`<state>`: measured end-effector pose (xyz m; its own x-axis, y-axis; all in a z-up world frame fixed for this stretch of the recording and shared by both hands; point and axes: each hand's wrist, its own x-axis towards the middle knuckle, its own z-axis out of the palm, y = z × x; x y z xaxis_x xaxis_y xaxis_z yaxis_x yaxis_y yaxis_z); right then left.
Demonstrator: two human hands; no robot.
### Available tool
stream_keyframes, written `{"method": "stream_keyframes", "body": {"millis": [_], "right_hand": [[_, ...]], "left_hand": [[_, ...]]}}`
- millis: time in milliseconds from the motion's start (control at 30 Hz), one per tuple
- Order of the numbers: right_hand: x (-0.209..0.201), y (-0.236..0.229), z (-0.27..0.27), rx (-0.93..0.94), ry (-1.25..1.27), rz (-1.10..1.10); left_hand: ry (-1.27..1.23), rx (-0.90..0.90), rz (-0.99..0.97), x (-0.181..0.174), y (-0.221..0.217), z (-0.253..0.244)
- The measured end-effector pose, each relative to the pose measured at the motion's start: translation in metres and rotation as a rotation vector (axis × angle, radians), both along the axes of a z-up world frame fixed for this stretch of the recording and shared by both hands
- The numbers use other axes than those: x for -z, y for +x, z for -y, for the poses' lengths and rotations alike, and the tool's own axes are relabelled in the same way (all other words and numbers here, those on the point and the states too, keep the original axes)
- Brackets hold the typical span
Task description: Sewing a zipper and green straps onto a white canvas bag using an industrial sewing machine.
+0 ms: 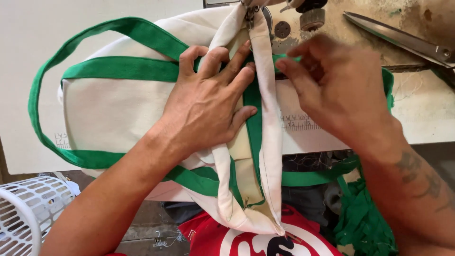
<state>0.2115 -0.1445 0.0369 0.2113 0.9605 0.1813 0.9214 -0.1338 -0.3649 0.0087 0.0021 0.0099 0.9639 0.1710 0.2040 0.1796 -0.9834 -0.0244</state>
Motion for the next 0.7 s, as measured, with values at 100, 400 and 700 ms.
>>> {"method": "stream_keyframes", "body": {"millis": [100, 400, 700], "right_hand": [[0.015, 0.004, -0.021, -0.031, 0.177, 0.035], [0.026, 0.006, -0.031, -0.117, 0.215, 0.784], [-0.039, -0.042, -0.001, 0.209, -0.577, 0.278]], "left_hand": [[-0.015, 0.003, -0.003, -0.002, -0.001, 0.002], [-0.005, 0.013, 0.058, 0.006, -0.003, 0.000], [-0.012, -0.023, 0.098, 0.010, -0.003, 0.001]]}}
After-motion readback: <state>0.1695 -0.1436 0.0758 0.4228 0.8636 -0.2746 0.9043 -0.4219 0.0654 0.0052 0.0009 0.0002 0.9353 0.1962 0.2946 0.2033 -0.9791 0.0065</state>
